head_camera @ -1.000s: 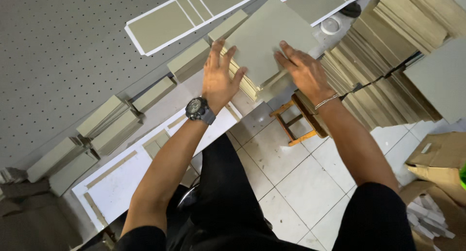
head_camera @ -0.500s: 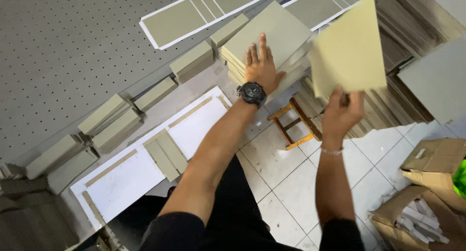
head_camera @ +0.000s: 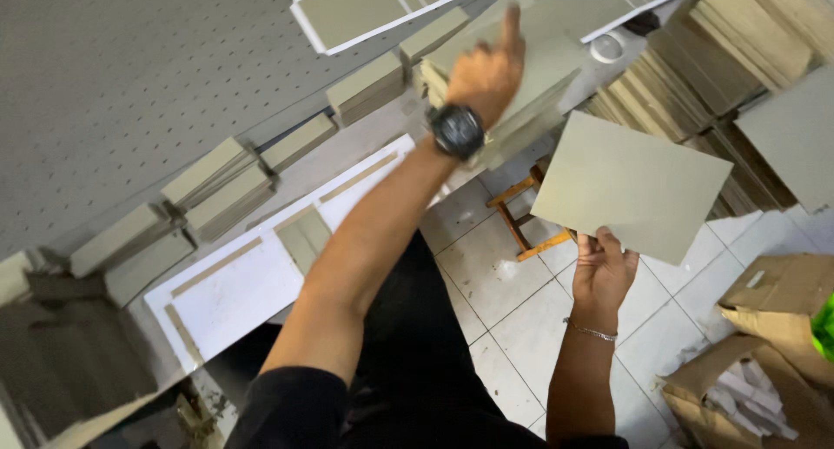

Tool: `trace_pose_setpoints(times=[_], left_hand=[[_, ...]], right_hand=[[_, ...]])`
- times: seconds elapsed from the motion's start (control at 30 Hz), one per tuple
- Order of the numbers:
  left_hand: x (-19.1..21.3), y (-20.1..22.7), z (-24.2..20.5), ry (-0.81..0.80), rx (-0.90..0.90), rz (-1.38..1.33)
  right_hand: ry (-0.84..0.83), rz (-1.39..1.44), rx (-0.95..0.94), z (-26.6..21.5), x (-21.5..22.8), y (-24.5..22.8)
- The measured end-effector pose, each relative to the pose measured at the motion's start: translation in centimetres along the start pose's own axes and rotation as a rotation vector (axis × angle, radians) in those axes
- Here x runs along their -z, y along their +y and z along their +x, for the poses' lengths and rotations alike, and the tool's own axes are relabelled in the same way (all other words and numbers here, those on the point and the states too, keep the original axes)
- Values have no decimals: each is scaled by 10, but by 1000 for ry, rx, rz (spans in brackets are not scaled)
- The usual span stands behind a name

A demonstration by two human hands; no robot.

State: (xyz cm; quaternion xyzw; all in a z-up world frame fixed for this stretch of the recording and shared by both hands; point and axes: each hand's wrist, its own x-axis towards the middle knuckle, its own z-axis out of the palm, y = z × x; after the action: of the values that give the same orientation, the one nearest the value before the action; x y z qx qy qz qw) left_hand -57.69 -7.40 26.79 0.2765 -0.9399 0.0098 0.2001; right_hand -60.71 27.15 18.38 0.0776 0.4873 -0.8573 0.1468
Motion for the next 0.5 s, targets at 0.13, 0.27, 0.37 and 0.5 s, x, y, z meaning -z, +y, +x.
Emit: trace_pose_setpoints(times=[0.13, 0.27, 0.37, 0.5], left_hand=[[-51, -141, 22, 326, 366, -137], [-129, -315, -81, 366, 888, -544], [78, -236, -231, 711, 793, -1297], [92, -210, -387, 810, 877, -1709]], right_hand=[[-166, 91, -166, -28, -6, 19], [-476, -293, -262, -65, -19, 68], [-334, -403, -490, -69, -12, 145], [-424, -568, -581, -94, -28, 198]])
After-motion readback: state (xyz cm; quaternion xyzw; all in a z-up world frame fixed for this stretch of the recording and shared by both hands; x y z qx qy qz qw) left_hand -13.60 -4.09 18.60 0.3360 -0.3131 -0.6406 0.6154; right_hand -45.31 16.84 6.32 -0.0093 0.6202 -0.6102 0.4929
